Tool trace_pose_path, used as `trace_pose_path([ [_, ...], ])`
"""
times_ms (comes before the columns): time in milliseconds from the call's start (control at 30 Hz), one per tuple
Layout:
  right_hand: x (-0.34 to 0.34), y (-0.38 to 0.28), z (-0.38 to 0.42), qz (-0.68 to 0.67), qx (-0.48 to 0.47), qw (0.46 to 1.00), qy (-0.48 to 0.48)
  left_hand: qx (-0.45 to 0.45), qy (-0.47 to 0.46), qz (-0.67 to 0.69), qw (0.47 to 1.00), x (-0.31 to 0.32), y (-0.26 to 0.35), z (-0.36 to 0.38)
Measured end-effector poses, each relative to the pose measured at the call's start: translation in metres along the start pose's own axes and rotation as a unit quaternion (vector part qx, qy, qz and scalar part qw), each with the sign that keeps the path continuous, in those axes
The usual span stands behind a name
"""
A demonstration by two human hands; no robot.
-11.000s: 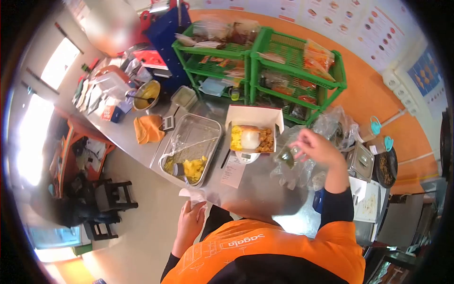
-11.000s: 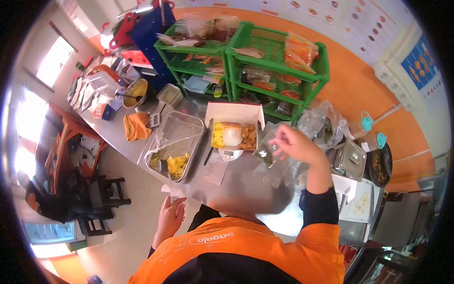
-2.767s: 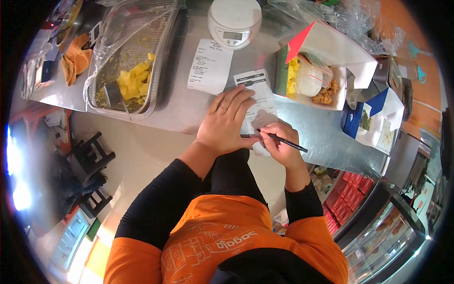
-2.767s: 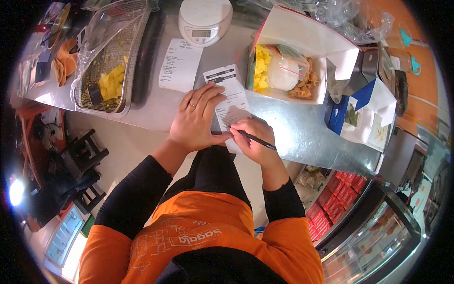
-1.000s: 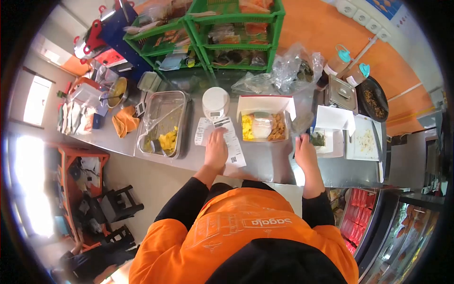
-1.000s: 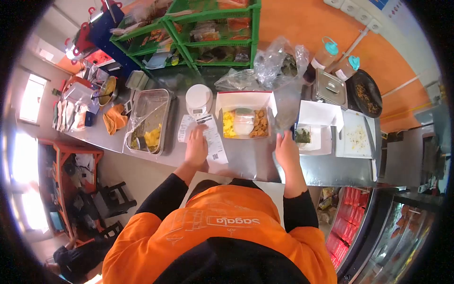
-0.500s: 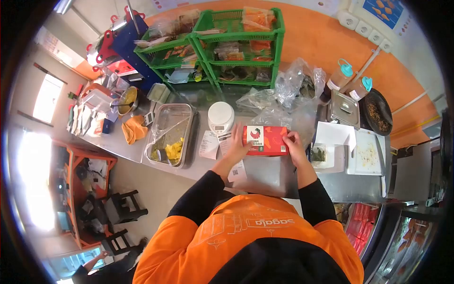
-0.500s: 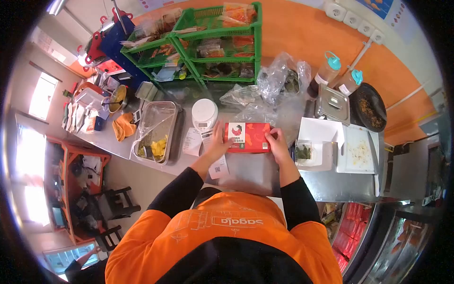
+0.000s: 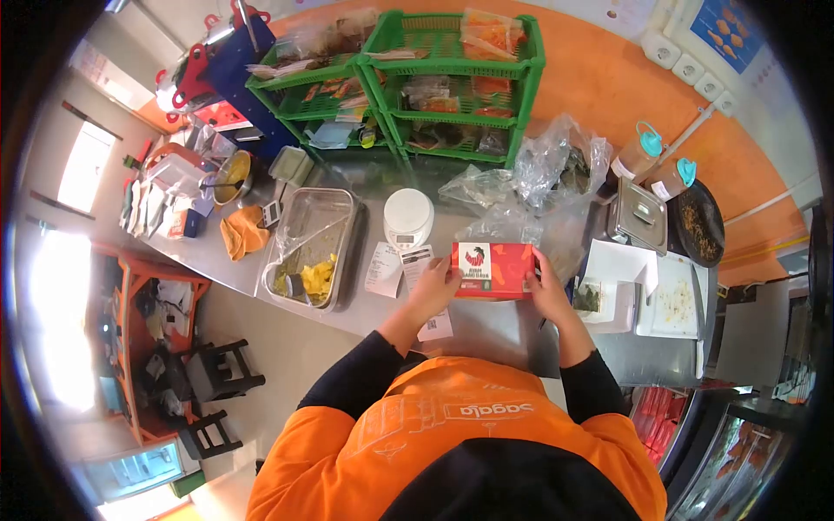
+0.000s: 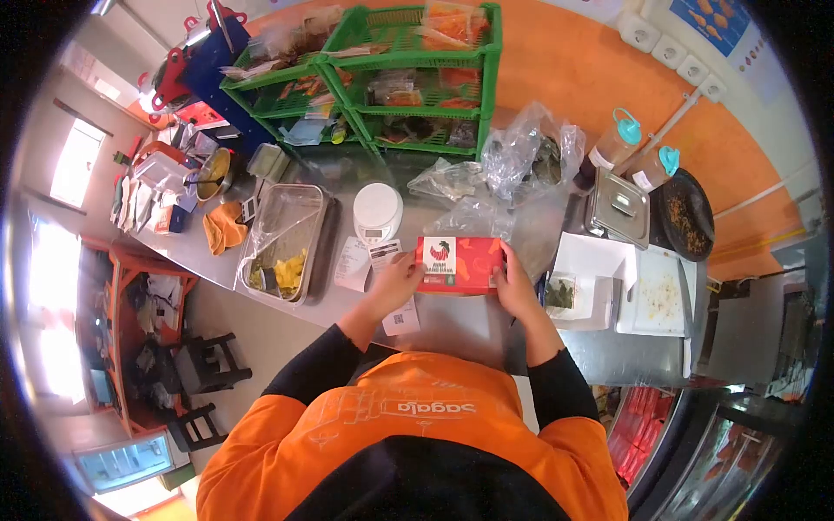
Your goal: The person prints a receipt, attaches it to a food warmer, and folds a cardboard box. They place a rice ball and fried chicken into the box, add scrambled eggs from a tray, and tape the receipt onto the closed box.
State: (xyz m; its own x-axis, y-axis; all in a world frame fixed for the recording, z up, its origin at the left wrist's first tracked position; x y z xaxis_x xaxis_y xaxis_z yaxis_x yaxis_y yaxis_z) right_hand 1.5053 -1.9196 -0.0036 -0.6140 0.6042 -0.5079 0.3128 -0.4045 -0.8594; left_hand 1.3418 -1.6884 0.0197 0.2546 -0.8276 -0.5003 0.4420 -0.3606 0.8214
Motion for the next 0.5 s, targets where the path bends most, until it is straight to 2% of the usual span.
trace_pose_path([
  [67,-0.006,-0.021,0.007,0.129,-0.076,0.988,0.023,0.079,0.07,-0.026,0.994,0.003,-0.002,0.008],
  [100,-0.012,-0.033,0.007,0.157,-0.124,0.979,-0.03,0.154,0.05,-0.128,0.978,0.002,0.004,0.009],
  [167,-0.019,-0.059,0.001,0.249,-0.182,0.947,-0.084,0.297,0.002,-0.323,0.899,-0.013,0.04,0.015],
  [200,-0.019,-0.064,-0.001,0.294,-0.211,0.926,-0.112,0.317,-0.02,-0.322,0.892,-0.011,0.038,0.01],
  [267,-0.019,-0.058,-0.013,0.305,-0.224,0.916,-0.137,0.359,-0.058,-0.319,0.875,-0.007,0.033,-0.004],
  [300,-0.019,-0.055,-0.018,0.311,-0.233,0.909,-0.148,0.34,-0.099,-0.327,0.876,-0.006,0.028,-0.01],
  [400,-0.017,-0.051,-0.021,0.323,-0.265,0.894,-0.161,0.345,-0.147,-0.326,0.868,-0.006,0.023,-0.019],
  [500,-0.011,-0.051,-0.011,0.389,-0.285,0.864,-0.142,0.395,-0.12,-0.37,0.832,-0.007,0.021,-0.009],
])
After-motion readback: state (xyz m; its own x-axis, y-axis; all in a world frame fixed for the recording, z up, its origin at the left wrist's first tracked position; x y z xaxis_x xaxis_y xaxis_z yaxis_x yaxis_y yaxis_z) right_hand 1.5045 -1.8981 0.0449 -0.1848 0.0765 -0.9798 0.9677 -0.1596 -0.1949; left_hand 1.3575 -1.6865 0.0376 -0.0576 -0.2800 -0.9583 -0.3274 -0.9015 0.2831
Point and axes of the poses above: each hand's wrist, its own z-axis away from the middle knuckle, its own x-axis out of the palm, y = z × x, the point moved 3 cm from there along -z, towards the middle knuckle, and after that the axes turned 4 degrees about z, right-handed, at the moved point
